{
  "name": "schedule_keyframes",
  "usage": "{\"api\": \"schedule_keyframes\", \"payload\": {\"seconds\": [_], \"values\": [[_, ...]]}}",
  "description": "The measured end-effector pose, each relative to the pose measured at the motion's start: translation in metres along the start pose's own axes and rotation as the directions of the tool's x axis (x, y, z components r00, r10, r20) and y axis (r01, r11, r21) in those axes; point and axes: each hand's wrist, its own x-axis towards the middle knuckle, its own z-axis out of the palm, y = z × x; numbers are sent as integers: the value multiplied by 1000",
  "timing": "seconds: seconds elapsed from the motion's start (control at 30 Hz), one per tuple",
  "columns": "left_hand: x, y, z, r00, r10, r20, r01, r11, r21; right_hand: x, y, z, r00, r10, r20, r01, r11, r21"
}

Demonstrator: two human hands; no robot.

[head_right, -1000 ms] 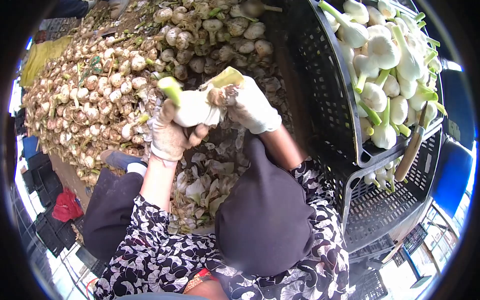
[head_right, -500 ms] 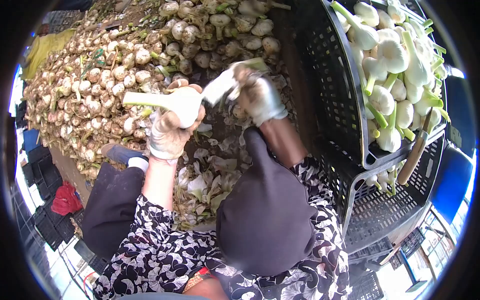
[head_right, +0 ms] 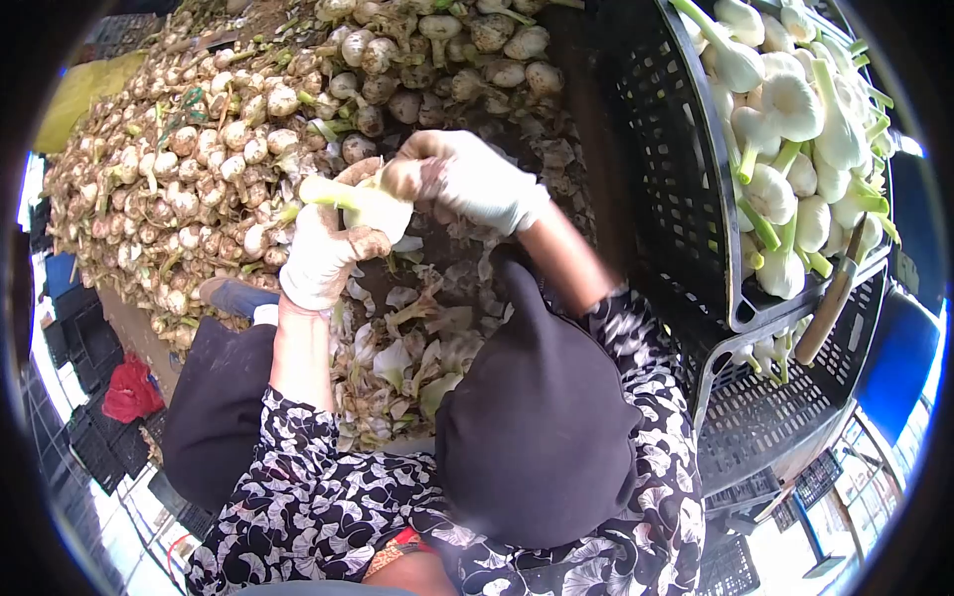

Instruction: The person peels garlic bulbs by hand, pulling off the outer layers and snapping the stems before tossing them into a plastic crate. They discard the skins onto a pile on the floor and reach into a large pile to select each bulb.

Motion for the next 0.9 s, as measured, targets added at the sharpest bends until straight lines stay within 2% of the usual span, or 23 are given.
{"api": "schedule_keyframes", "payload": {"seconds": [0.03, 0.07, 0.13, 0.2, 0.23, 0.27, 0.33, 0.37, 0.4, 0.43, 0.47, 0.53, 0.57, 0.6, 0.63, 0.67, 0.7, 0.73, 0.77, 0.8, 0.83, 0.87, 0.9], "values": [[-1, 1, 1, 1000, -5, -6, 5, 997, -71, 0, -8, -6, 991, 128, -36, -128, 992, -6], [-1, 3, 3, 1000, -8, -14, 6, 990, -141, 7, 7, -4, 984, -66, -164, 55, 996, -75], [-1, 11, 6, 1000, 5, -4, -6, 990, -143, -7, -2, -8, 989, 96, -109, -83, 990, 115], [-1, 19, 10, 993, -10, -119, 31, 984, 175, -12, 2, -2, 947, -320, -43, 316, 945, -80], [1, 16, 9, 994, 48, -96, -25, 975, 223, -13, -9, 11, 968, -172, -181, 123, 960, -252], [1, 15, 9, 995, 49, -91, -27, 974, 223, -13, -7, 11, 922, -347, -174, 240, 862, -447], [-2, 17, 10, 999, -17, -50, 27, 979, 200, -12, -3, 9, 933, -335, -131, 193, 774, -604], [-2, 20, 10, 997, -74, -36, 78, 988, 131, -11, -1, 8, 933, -337, -130, 194, 772, -605], [-2, 18, 9, 997, -71, -37, 76, 988, 132, -9, 1, 7, 926, -319, -204, 159, 818, -553], [-3, 14, 6, 998, -68, -11, 68, 998, -8, -7, 5, 5, 915, -295, -275, 128, 859, -496], [-3, 10, 5, 998, -59, 15, 61, 987, -147, -1, 11, 0, 908, -310, -282, 169, 886, -432], [-2, 7, 4, 998, -67, 20, 70, 981, -180, -8, 7, 0, 956, -118, -270, 59, 975, -216], [-1, 6, 4, 996, -78, 31, 83, 973, -214, -9, 7, 2, 955, -119, -272, 61, 975, -212], [-1, 7, 8, 996, -79, 36, 85, 974, -211, -10, 6, 4, 952, -107, -286, 76, 990, -116], [0, 7, 14, 999, -24, -21, 19, 980, -200, -10, 6, 6, 951, -95, -295, 93, 995, -21], [0, 7, 16, 996, 31, -81, -46, 981, -186, -11, 5, 9, 951, -96, -295, 94, 995, -22], [4, -11, 10, 985, 118, -125, -125, 991, -49, -11, 5, 14, 937, -220, -273, 177, 969, -173], [8, -18, 9, 980, 161, -118, -179, 970, -161, -12, 5, 20, 912, -338, -230, 259, 913, -316], [12, -1, 21, 947, -6, -320, -98, 947, -307, -13, 3, 27, 890, -426, -161, 338, 856, -391], [16, 17, 32, 856, -196, -478, -53, 887, -459, -14, 1, 32, 859, -505, -86, 416, 786, -458], [16, 11, 26, 880, -199, -431, -99, 811, -577, -9, 4, 24, 862, -476, -173, 371, 826, -424], [20, 3, 22, 890, -104, -445, -219, 757, -616, -4, 6, 12, 860, -437, -262, 323, 865, -384], [19, -3, 21, 879, -95, -468, -228, 777, -587, -1, 5, 2, 891, -219, -397, 208, 976, -71]]}}
